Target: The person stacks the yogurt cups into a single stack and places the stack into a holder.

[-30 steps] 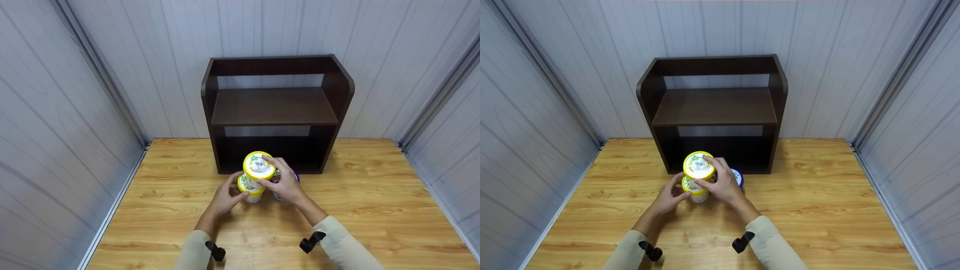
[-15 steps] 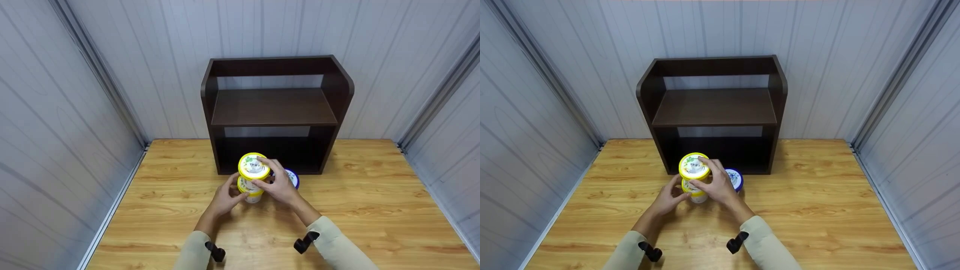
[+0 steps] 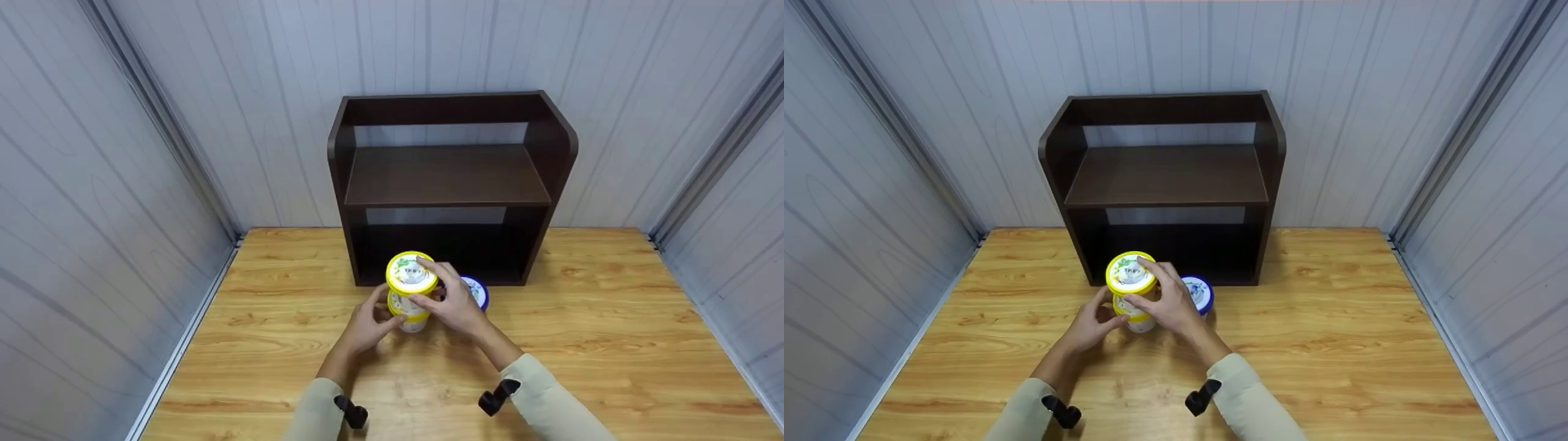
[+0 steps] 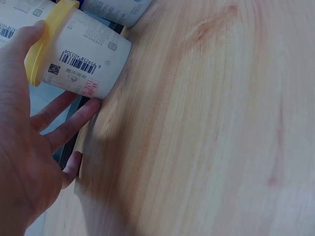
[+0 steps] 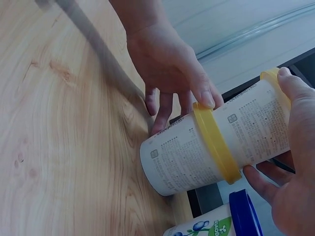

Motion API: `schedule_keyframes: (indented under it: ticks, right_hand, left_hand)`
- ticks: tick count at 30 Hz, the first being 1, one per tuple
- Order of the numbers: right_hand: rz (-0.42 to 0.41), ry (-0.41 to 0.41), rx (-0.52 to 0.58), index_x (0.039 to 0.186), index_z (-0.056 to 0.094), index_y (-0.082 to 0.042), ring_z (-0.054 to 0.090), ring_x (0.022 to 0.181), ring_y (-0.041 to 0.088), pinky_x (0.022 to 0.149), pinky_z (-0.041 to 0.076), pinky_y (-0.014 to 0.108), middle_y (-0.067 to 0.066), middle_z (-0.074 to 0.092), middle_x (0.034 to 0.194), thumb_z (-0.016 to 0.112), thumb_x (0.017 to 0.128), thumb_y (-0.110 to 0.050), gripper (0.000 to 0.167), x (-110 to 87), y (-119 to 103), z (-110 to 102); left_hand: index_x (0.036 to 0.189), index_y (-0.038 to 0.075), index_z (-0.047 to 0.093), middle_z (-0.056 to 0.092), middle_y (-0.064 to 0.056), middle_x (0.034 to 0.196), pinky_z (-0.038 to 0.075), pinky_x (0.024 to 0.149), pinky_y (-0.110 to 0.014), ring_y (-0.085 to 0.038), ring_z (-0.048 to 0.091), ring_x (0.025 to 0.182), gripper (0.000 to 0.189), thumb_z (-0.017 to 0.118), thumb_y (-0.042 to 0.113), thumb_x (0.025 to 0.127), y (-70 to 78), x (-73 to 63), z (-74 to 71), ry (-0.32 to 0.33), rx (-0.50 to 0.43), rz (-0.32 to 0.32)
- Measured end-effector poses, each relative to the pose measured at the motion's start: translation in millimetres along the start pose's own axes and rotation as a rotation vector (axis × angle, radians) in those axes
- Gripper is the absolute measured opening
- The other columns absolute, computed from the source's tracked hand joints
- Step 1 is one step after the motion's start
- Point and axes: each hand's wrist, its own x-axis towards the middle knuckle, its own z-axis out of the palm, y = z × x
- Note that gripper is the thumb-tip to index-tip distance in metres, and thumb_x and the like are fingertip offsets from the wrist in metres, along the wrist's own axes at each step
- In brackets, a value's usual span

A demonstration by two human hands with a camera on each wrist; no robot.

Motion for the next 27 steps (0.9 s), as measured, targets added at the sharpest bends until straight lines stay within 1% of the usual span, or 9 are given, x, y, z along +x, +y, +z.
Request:
schedule_keyframes:
  ticks: [7, 11, 15, 18, 23, 27]
  right_hand:
    - [-0.004, 0.001, 0.000, 0.170, 0.050, -0.013, 0.062, 0.141, 0.038, 0.115, 0.061, 0.062, 0.021, 0.058, 0.155, 0.088, 0.101, -0.027, 0.080, -1.1, -0.4, -2.8]
    - [-0.023, 0.016, -0.009, 0.171, 0.049, -0.014, 0.061, 0.145, 0.039, 0.117, 0.059, 0.064, 0.020, 0.058, 0.158, 0.089, 0.100, -0.026, 0.083, -3.6, -0.3, -6.4]
    - [-0.058, 0.047, -0.038, 0.169, 0.051, -0.013, 0.059, 0.150, 0.039, 0.126, 0.050, 0.065, 0.017, 0.060, 0.161, 0.090, 0.098, -0.025, 0.082, -6.0, -0.6, -12.7]
    - [-0.071, 0.068, -0.055, 0.168, 0.053, -0.013, 0.057, 0.154, 0.039, 0.133, 0.043, 0.064, 0.016, 0.061, 0.163, 0.092, 0.096, -0.022, 0.082, -7.3, -0.3, -19.1]
    - [-0.072, 0.089, -0.064, 0.166, 0.056, -0.011, 0.055, 0.155, 0.044, 0.131, 0.044, 0.067, 0.018, 0.059, 0.166, 0.093, 0.095, -0.019, 0.081, -9.5, 2.5, -30.3]
    - [-0.047, 0.101, -0.073, 0.165, 0.057, -0.013, 0.053, 0.157, 0.044, 0.132, 0.041, 0.071, 0.017, 0.058, 0.167, 0.093, 0.095, -0.021, 0.079, -11.8, 5.4, -38.3]
  left_hand:
    - [0.167, 0.012, 0.048, 0.073, -0.023, 0.140, 0.066, 0.105, -0.057, -0.039, 0.078, 0.120, 0.075, 0.082, 0.031, 0.104, -0.2, -0.3, -0.6, -0.006, -0.007, -0.006]
    - [0.167, 0.011, 0.048, 0.073, -0.023, 0.140, 0.067, 0.103, -0.055, -0.037, 0.079, 0.116, 0.075, 0.082, 0.031, 0.104, -0.1, -0.4, -1.0, -0.006, -0.004, 0.004]
    - [0.168, 0.011, 0.048, 0.072, -0.023, 0.142, 0.068, 0.101, -0.051, -0.035, 0.079, 0.112, 0.075, 0.083, 0.030, 0.104, -0.2, -0.7, -1.3, -0.005, -0.010, 0.008]
    - [0.168, 0.011, 0.048, 0.072, -0.023, 0.142, 0.068, 0.100, -0.048, -0.033, 0.079, 0.112, 0.075, 0.082, 0.030, 0.104, -1.1, -0.6, -1.3, -0.006, -0.006, 0.005]
    - [0.168, 0.011, 0.047, 0.072, -0.023, 0.142, 0.067, 0.100, -0.049, -0.034, 0.079, 0.113, 0.076, 0.082, 0.032, 0.104, -2.0, -0.2, -1.3, -0.011, -0.003, 0.000]
    - [0.168, 0.011, 0.047, 0.071, -0.024, 0.143, 0.067, 0.102, -0.053, -0.036, 0.078, 0.115, 0.076, 0.082, 0.033, 0.104, -3.0, -0.2, -1.3, -0.008, -0.006, -0.010]
